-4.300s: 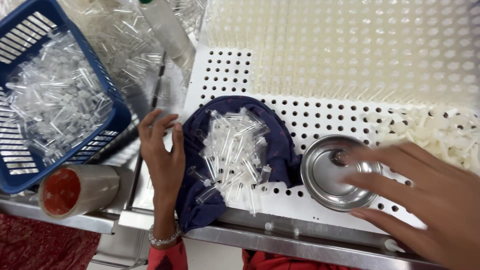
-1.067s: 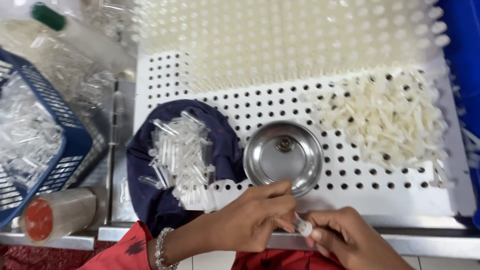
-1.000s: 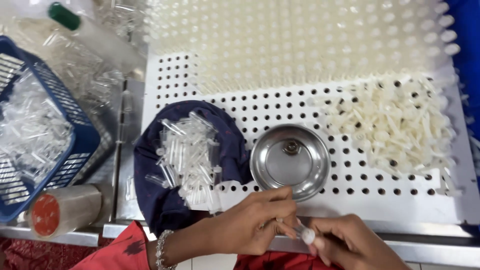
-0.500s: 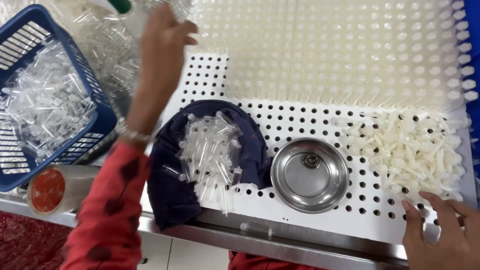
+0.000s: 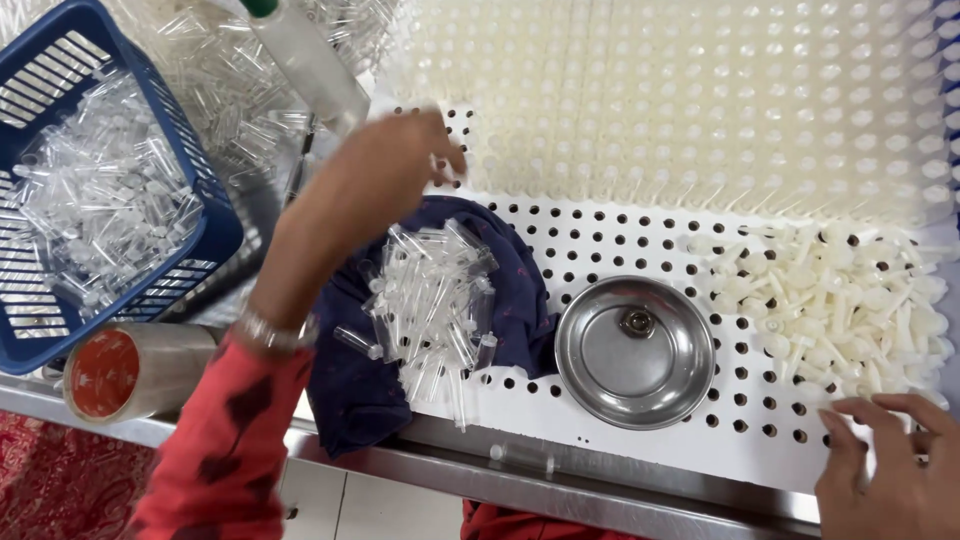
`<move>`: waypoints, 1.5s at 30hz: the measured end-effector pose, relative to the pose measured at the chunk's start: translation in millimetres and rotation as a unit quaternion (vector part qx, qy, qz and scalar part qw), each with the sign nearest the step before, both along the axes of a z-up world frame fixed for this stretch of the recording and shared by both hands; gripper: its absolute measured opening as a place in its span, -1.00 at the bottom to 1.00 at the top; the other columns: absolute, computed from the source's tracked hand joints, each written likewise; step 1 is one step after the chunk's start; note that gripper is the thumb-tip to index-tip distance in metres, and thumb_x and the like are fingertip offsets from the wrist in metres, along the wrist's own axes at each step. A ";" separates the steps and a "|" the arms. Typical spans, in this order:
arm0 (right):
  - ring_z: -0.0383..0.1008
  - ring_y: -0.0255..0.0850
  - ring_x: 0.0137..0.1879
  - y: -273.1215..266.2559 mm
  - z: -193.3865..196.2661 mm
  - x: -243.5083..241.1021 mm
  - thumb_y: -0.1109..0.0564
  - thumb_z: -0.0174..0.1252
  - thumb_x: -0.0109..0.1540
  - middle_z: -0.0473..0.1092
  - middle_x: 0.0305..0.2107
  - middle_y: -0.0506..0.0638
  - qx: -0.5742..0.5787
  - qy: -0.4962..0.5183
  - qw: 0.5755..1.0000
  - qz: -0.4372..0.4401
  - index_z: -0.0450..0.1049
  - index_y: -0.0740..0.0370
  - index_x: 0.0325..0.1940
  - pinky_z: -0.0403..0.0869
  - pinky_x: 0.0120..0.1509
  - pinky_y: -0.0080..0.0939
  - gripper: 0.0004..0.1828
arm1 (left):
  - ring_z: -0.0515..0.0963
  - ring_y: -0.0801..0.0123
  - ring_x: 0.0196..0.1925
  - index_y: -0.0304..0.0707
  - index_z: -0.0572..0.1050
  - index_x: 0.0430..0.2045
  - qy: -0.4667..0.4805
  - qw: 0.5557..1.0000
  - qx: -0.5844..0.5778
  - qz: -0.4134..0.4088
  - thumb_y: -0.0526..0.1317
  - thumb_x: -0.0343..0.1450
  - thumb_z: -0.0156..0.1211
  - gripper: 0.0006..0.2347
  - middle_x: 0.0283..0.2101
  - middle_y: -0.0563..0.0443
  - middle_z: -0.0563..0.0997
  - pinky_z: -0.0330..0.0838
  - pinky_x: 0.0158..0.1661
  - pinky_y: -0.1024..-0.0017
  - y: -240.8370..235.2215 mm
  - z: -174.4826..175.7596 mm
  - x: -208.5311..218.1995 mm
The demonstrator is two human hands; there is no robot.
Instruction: The person repeatedly picks small white plastic caps from a blue basket and inserts them into clear plastic tubes arranged in a white pegboard. The person also moves a metal lid and a cloth on the work surface while continuing to cap the tubes one by one.
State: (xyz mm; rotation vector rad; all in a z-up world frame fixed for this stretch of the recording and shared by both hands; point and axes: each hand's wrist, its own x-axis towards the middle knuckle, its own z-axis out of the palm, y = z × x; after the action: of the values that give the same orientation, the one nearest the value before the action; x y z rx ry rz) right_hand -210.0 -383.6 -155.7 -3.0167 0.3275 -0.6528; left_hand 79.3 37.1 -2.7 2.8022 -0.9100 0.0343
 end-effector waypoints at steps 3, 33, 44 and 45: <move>0.33 -0.46 -0.33 -33.8 -54.0 -27.6 0.20 0.15 0.42 0.47 -0.09 -0.04 0.153 -0.041 0.987 0.038 0.49 0.17 0.00 0.40 -0.11 -0.48 -0.92 | 0.62 0.18 -0.12 -0.20 0.68 -0.39 0.008 0.996 0.062 -0.062 -0.35 0.41 0.25 -0.92 -0.27 -0.07 0.65 0.51 -0.03 0.27 -13.6 0.9 -31.4; 0.43 -0.38 -0.38 -13.7 -5.6 -46.2 0.22 0.32 0.28 0.68 -0.35 0.13 0.678 0.127 0.721 -0.066 0.54 0.28 0.01 0.28 -0.44 -0.34 -0.77 | 0.67 0.09 -0.10 -0.43 0.42 -0.06 0.030 0.949 -0.071 -0.305 -0.53 0.23 0.29 -0.61 -0.15 -0.17 0.59 0.57 -0.12 0.25 -150.9 -30.7 -144.8; 0.58 -0.36 -0.39 68.0 65.9 8.8 0.28 0.25 0.19 0.64 -0.38 -0.03 0.495 0.051 0.867 -0.006 0.65 0.24 -0.08 0.47 -0.36 -0.31 -0.78 | 0.64 0.15 -0.19 -0.40 0.45 -0.15 0.039 0.963 -0.143 -0.226 -0.53 0.29 0.22 -0.72 -0.18 -0.16 0.56 0.59 -0.26 0.34 -149.8 -27.9 -130.4; 0.56 -0.28 -0.49 72.9 68.2 12.1 0.29 0.28 0.15 0.65 -0.42 -0.02 0.468 0.076 0.880 -0.030 0.67 0.21 -0.11 0.42 -0.45 -0.24 -0.77 | 0.62 0.18 -0.27 -0.37 0.48 -0.19 0.095 0.962 -0.166 -0.196 -0.48 0.36 0.24 -0.81 -0.22 -0.13 0.55 0.56 -0.35 0.35 -152.7 -25.1 -135.1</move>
State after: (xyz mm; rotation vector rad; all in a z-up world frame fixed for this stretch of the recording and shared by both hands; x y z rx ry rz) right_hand -198.0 -310.7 -87.5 -2.1174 0.5458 -0.1549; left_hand -55.8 -115.5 -27.8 2.2365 -1.2586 -0.1261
